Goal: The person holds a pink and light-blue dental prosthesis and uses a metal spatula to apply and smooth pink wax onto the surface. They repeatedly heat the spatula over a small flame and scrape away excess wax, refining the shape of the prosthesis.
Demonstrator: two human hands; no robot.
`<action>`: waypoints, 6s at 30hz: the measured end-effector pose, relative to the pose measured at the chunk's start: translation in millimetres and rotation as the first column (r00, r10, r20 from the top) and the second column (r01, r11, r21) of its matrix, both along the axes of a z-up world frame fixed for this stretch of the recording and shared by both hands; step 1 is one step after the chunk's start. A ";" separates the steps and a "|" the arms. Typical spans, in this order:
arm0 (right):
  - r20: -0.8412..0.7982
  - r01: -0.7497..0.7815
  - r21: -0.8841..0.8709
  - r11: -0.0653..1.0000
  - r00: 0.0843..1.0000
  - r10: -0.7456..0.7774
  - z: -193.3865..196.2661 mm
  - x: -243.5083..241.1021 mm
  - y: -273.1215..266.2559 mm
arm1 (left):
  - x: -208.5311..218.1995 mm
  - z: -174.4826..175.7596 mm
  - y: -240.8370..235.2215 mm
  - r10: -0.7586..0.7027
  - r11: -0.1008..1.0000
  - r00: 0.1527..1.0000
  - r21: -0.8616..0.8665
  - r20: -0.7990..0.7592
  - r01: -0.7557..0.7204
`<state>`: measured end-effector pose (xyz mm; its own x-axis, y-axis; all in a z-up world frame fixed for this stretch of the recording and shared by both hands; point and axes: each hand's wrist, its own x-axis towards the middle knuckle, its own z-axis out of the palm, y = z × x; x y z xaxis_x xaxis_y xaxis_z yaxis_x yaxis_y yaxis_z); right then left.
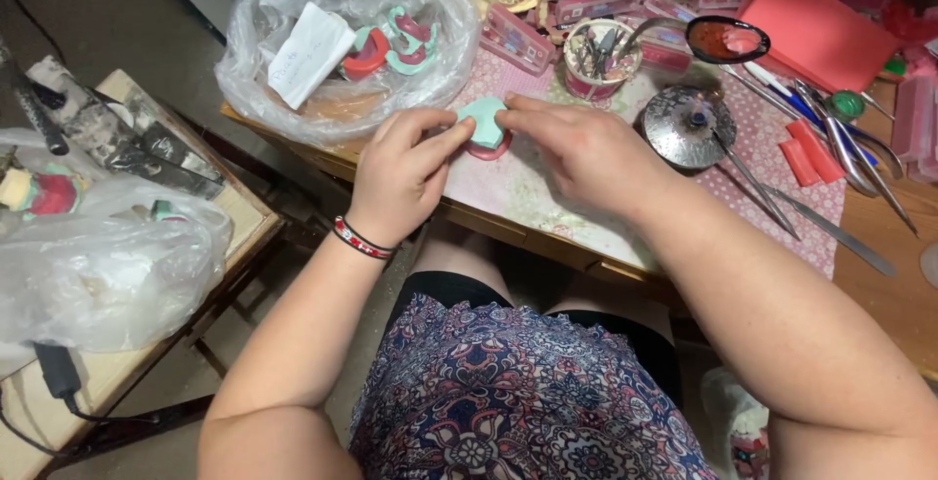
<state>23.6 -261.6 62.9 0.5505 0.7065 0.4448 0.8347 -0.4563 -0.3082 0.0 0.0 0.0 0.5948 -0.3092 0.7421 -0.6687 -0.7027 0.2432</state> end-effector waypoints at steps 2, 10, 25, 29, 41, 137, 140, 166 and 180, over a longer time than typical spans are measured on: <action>-0.003 0.001 0.004 1.000 1.000 -0.001 0.8 -1.3 1.7 | -0.3 -2.4 -1.5 -0.016 1.000 1.000 -0.014 0.005 0.016; -0.018 0.023 0.002 1.000 1.000 -0.023 -3.6 0.4 4.0 | 1.2 -14.0 -5.4 -0.040 0.997 0.999 -0.068 -0.003 0.039; -0.138 0.005 0.045 0.999 0.990 0.001 -9.7 12.9 -2.6 | -5.6 -9.9 -10.6 0.033 0.997 0.999 0.065 0.034 -0.035; -0.158 -0.004 0.036 0.999 0.987 0.009 -10.2 14.8 -2.7 | -8.4 -5.3 -13.5 0.094 0.989 0.996 0.118 0.008 -0.094; -0.138 0.000 0.003 1.000 0.990 0.001 -15.9 19.7 -2.0 | -11.0 1.3 -17.5 0.147 0.978 0.988 0.144 0.038 -0.151; -0.725 0.367 0.654 0.662 0.553 0.410 -6.2 -8.1 -18.9 | -11.3 49.2 -57.0 -0.320 0.911 0.935 -0.321 -0.154 0.259; -0.754 0.372 0.632 0.680 0.498 0.428 -4.3 -8.2 -17.0 | -9.2 44.9 -51.4 -0.240 0.958 0.971 -0.162 0.009 0.238; -0.764 0.706 0.278 0.651 0.574 -0.296 10.9 -72.9 -148.7 | 52.7 110.0 -90.5 -0.547 0.835 0.769 -0.292 -0.332 0.467; -0.694 0.673 0.704 -0.227 0.720 -0.020 -57.2 -28.8 -119.7 | 90.3 92.7 -116.8 -0.659 0.750 0.724 -0.245 -0.204 0.614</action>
